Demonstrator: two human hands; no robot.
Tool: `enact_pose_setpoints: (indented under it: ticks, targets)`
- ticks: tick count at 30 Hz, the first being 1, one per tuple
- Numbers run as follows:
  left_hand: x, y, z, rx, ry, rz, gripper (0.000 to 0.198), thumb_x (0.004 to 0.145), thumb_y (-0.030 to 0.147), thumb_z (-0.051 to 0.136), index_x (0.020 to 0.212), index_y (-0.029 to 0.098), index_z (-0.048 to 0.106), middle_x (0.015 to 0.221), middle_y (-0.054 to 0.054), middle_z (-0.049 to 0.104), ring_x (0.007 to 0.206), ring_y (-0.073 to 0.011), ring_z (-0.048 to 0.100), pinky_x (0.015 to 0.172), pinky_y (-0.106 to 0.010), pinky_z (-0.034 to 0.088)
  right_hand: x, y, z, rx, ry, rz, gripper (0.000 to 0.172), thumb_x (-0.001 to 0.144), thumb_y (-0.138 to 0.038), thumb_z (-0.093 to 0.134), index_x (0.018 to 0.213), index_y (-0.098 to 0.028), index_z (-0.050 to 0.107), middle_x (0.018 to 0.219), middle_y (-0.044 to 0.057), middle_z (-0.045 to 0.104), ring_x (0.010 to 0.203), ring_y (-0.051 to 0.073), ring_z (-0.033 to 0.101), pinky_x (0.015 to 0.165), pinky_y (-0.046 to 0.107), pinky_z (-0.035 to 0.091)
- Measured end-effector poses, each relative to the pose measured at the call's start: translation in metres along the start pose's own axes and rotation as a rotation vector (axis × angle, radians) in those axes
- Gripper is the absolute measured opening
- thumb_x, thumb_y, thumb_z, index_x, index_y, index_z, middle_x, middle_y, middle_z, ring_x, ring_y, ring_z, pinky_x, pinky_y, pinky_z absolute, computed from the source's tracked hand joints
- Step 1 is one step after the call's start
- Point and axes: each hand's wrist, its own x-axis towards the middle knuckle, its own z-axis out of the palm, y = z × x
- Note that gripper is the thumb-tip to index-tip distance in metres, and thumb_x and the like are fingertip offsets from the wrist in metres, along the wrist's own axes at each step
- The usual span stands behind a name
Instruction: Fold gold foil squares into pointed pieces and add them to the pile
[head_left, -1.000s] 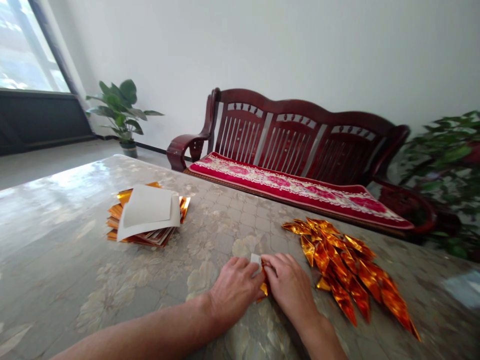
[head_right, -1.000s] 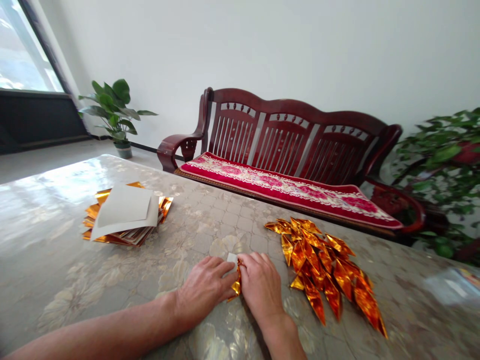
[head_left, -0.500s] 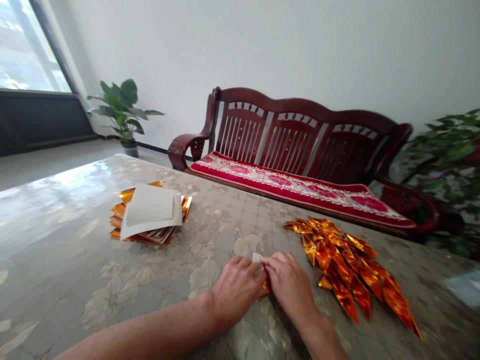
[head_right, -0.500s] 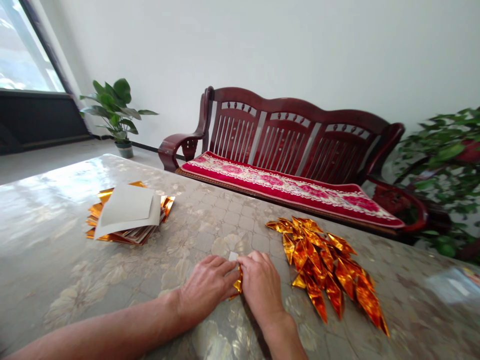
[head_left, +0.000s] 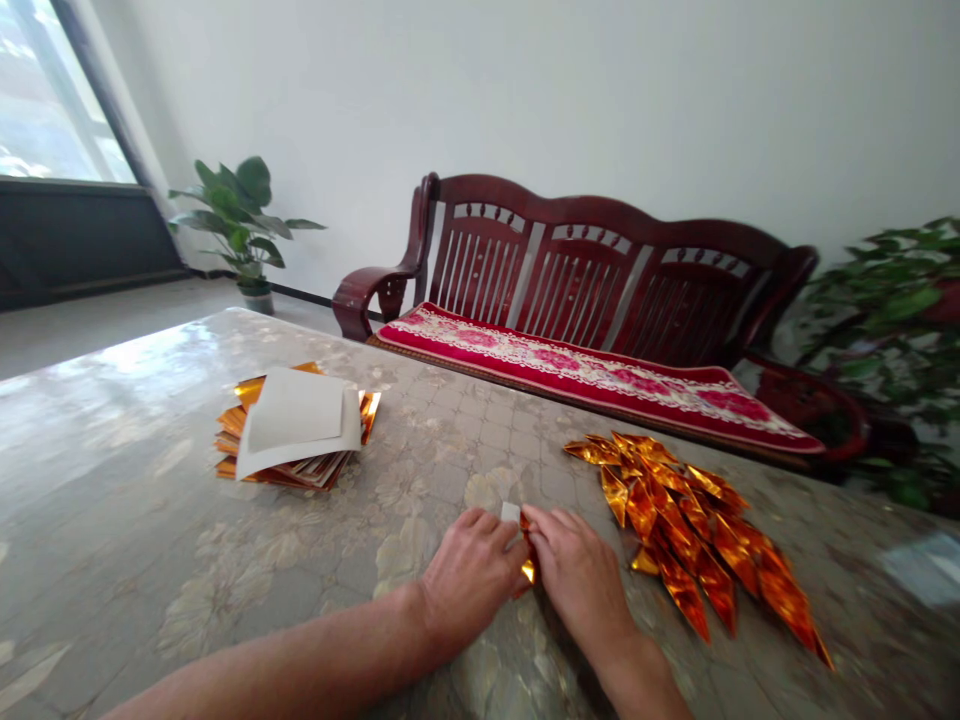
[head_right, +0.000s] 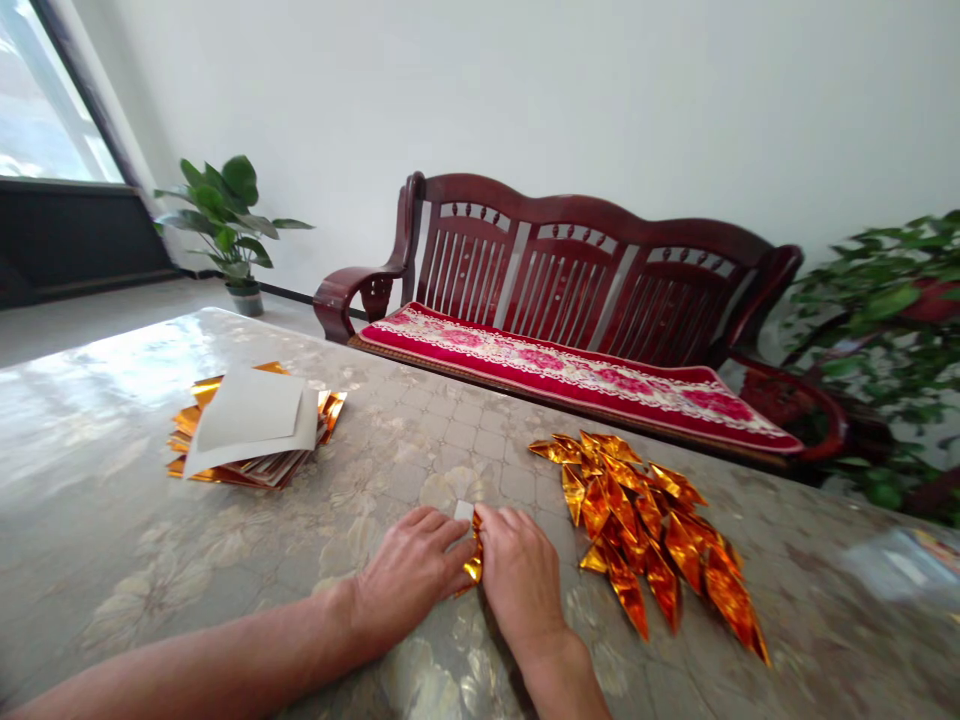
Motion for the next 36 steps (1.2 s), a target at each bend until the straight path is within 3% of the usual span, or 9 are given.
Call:
enact_pose_setpoints:
  ticks: [6, 12, 17, 22, 30, 36]
  targets:
    - [0.0, 0.0, -0.004, -0.017, -0.022, 0.006, 0.021, 0.09, 0.036, 0.066, 0.101, 0.019, 0.063, 0.098, -0.002, 0.067, 0.091, -0.0225, 0.062, 0.08, -0.036, 0.048, -0.003, 0.0, 0.003, -0.008, 0.053, -0.039, 0.027, 0.094, -0.013, 0.05, 0.114, -0.023, 0.067, 0.098, 0.004, 0.073, 0.093, 0.021, 0.066, 0.079, 0.031, 0.047]
    - [-0.003, 0.0, -0.006, -0.026, -0.017, 0.016, 0.02, 0.097, 0.037, 0.055, 0.094, 0.019, 0.063, 0.09, -0.001, 0.067, 0.084, -0.0201, 0.064, 0.078, -0.035, 0.049, -0.005, -0.001, 0.003, 0.009, 0.054, -0.036, 0.026, 0.092, -0.012, 0.056, 0.113, -0.023, 0.067, 0.1, 0.003, 0.074, 0.092, 0.02, 0.067, 0.08, 0.03, 0.047]
    - [-0.008, 0.003, -0.001, 0.008, 0.049, 0.046, 0.013, 0.096, 0.031, 0.057, 0.095, 0.019, 0.063, 0.085, 0.001, 0.067, 0.082, -0.0195, 0.064, 0.092, -0.039, 0.047, -0.008, 0.0, 0.003, 0.034, 0.064, -0.019, 0.026, 0.092, -0.011, 0.056, 0.111, -0.025, 0.068, 0.103, 0.002, 0.074, 0.094, 0.019, 0.067, 0.081, 0.03, 0.047]
    - [-0.014, 0.008, 0.0, 0.089, 0.069, 0.09, 0.01, 0.093, 0.016, 0.059, 0.102, 0.013, 0.064, 0.094, -0.004, 0.069, 0.088, -0.0201, 0.065, 0.099, -0.04, 0.043, -0.01, 0.0, 0.006, 0.036, 0.071, -0.007, 0.025, 0.092, -0.013, 0.058, 0.111, -0.025, 0.068, 0.103, 0.002, 0.075, 0.093, 0.02, 0.067, 0.08, 0.03, 0.048]
    - [-0.009, 0.007, -0.005, 0.069, 0.009, 0.082, 0.006, 0.091, 0.019, 0.064, 0.096, 0.015, 0.063, 0.089, -0.002, 0.066, 0.083, -0.0213, 0.062, 0.083, -0.037, 0.05, -0.009, -0.001, 0.006, 0.02, 0.087, -0.034, 0.027, 0.091, -0.013, 0.059, 0.114, -0.023, 0.067, 0.103, 0.003, 0.075, 0.092, 0.02, 0.068, 0.08, 0.03, 0.049]
    - [-0.005, 0.002, -0.003, -0.017, -0.032, 0.077, 0.008, 0.096, 0.021, 0.056, 0.101, 0.016, 0.06, 0.108, -0.006, 0.064, 0.098, -0.0217, 0.06, 0.085, -0.034, 0.05, -0.011, -0.001, 0.004, 0.023, 0.075, -0.047, 0.028, 0.093, -0.015, 0.054, 0.116, -0.022, 0.067, 0.105, 0.003, 0.076, 0.093, 0.019, 0.069, 0.08, 0.029, 0.05]
